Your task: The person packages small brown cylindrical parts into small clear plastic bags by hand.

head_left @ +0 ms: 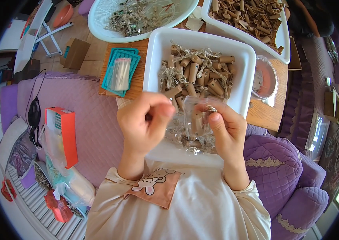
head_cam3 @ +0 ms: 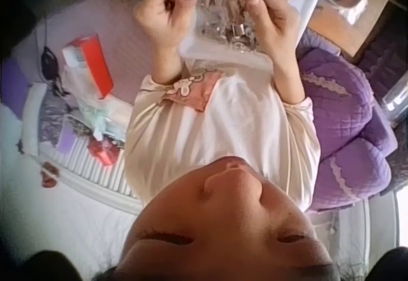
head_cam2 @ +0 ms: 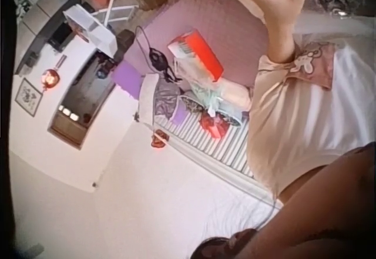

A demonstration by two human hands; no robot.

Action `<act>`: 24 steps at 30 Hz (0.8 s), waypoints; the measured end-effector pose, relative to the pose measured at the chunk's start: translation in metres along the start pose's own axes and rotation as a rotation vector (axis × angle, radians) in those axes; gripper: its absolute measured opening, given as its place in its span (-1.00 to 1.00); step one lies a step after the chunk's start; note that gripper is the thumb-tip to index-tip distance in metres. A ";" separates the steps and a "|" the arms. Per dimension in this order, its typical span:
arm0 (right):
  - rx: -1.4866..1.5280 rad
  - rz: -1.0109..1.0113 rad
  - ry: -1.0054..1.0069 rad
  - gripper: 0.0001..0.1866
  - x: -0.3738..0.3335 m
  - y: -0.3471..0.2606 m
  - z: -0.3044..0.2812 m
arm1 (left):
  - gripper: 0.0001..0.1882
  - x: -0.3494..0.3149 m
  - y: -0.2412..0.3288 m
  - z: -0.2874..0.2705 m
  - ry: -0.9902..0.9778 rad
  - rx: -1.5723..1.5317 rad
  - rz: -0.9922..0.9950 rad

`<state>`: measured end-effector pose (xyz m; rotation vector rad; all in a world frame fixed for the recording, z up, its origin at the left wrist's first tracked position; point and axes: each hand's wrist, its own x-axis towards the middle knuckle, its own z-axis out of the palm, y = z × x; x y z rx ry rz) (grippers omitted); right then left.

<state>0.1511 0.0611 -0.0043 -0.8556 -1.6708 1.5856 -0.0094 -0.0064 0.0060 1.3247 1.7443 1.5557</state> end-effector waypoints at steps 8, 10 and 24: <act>-0.051 -0.047 -0.050 -0.77 -0.001 -0.019 0.013 | -0.80 0.010 0.028 0.009 -0.068 0.258 0.389; -0.164 -0.086 -0.080 -0.74 -0.002 -0.024 0.010 | -0.80 0.016 0.031 0.005 -0.137 0.259 0.357; -0.502 -0.220 -0.104 -0.72 0.000 -0.039 0.006 | -0.81 0.028 0.040 -0.002 -0.391 0.321 0.309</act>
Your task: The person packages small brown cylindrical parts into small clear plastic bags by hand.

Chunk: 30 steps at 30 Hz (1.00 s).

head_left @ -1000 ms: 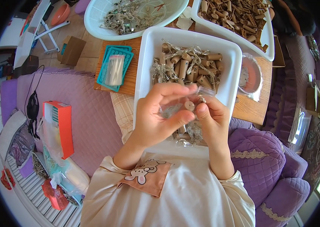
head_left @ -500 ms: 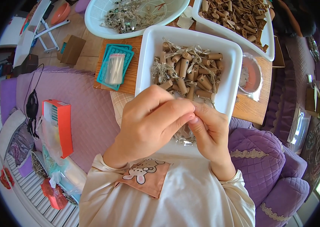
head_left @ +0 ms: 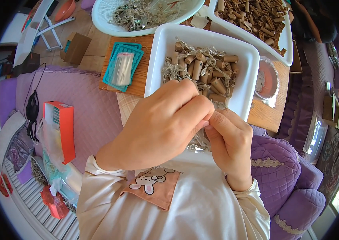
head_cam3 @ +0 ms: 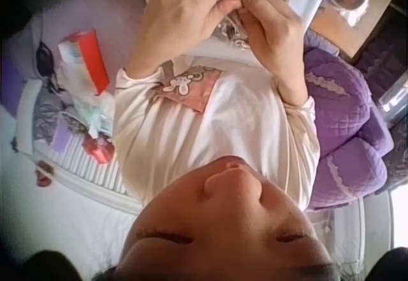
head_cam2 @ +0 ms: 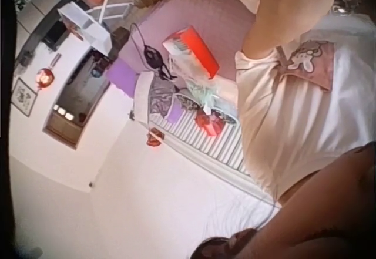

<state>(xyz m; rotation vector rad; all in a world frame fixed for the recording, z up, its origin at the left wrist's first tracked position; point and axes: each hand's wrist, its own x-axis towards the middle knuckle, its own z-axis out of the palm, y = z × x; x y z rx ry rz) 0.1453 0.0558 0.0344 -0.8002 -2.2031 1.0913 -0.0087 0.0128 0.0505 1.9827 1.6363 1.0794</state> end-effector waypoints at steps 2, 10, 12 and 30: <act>0.040 0.044 -0.020 -0.74 0.000 -0.001 -0.002 | -0.82 -0.001 -0.001 0.001 -0.013 0.017 0.038; 0.518 0.324 -0.026 -0.84 -0.002 0.002 -0.007 | -0.84 -0.010 -0.004 -0.005 0.078 0.116 0.130; 0.614 0.431 -0.001 -0.82 -0.002 0.001 -0.015 | -0.85 -0.012 -0.006 -0.009 0.097 0.126 0.124; -0.076 -0.099 0.116 -0.64 0.001 -0.008 -0.004 | -0.77 -0.004 0.004 0.004 0.248 -0.039 0.110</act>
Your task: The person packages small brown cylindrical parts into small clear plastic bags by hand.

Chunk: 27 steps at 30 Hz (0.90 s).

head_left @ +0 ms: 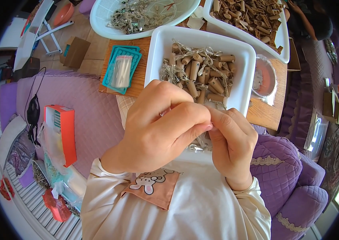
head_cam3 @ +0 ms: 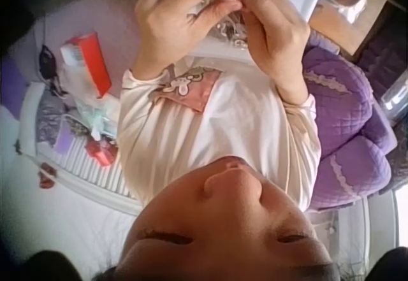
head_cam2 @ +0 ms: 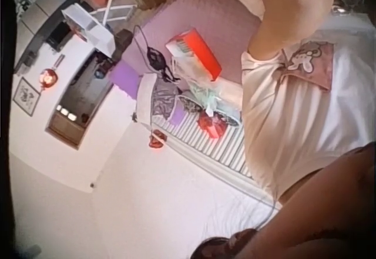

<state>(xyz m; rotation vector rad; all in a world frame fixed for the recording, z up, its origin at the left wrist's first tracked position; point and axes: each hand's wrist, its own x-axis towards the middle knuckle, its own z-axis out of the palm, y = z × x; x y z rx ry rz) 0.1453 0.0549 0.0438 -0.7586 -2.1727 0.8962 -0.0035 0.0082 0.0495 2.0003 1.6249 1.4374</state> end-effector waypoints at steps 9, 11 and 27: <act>-0.020 -0.030 -0.005 -0.61 0.000 -0.002 0.000 | -0.77 -0.002 -0.002 -0.003 0.013 0.000 -0.003; -0.049 -0.051 0.003 -0.61 0.000 -0.001 0.000 | -0.77 0.000 0.003 -0.004 -0.033 0.006 -0.074; 0.120 0.130 -0.134 -0.84 0.002 -0.005 -0.010 | -0.82 0.000 0.001 -0.001 -0.170 0.108 0.094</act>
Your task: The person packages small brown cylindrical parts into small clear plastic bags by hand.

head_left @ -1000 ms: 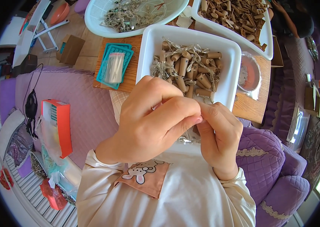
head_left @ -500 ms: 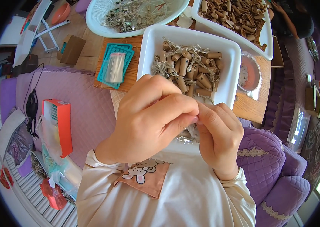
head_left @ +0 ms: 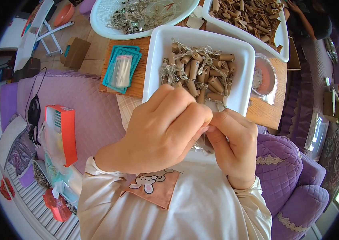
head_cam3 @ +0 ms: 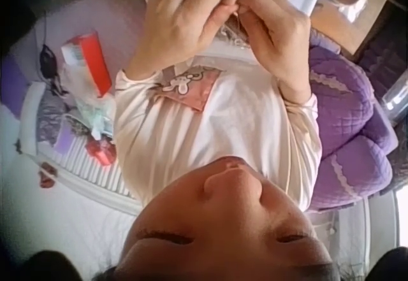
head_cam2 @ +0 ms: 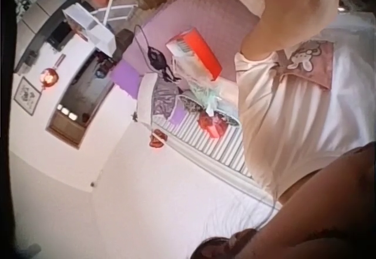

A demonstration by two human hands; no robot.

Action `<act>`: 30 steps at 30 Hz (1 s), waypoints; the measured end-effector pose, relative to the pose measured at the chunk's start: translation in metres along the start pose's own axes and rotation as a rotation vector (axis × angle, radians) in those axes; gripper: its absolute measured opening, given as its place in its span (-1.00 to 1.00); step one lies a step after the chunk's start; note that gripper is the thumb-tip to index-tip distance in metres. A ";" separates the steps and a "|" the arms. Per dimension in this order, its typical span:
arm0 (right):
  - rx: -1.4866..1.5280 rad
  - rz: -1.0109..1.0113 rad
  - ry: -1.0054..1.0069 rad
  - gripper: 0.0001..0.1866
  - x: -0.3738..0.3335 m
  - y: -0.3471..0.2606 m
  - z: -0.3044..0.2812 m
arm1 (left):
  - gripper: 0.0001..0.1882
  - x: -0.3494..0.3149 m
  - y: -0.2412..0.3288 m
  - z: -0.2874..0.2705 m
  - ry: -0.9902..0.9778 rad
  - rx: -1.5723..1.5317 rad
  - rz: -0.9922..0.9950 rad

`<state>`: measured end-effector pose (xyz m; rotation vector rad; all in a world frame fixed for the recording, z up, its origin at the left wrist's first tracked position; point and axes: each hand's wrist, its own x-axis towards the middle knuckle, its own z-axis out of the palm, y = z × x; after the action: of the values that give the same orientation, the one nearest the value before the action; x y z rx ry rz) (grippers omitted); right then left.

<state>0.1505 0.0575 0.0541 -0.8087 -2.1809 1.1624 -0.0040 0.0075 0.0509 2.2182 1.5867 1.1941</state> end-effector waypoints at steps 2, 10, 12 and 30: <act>0.067 0.024 -0.039 -0.87 0.002 0.000 -0.002 | -0.81 -0.004 0.000 0.000 0.003 0.045 0.037; 0.510 0.369 -0.157 -0.89 0.009 -0.001 -0.008 | -0.78 -0.008 -0.008 -0.006 0.000 0.071 0.117; 0.542 0.275 0.342 -0.80 0.009 0.025 -0.004 | -0.78 -0.009 -0.009 -0.013 -0.016 0.055 0.112; 0.136 0.077 0.162 -0.87 0.005 0.006 0.010 | -0.78 0.011 -0.010 -0.004 0.108 -0.064 0.001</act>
<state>0.1417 0.0586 0.0449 -0.9014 -1.9322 1.2238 -0.0125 0.0197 0.0533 2.1498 1.5624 1.3660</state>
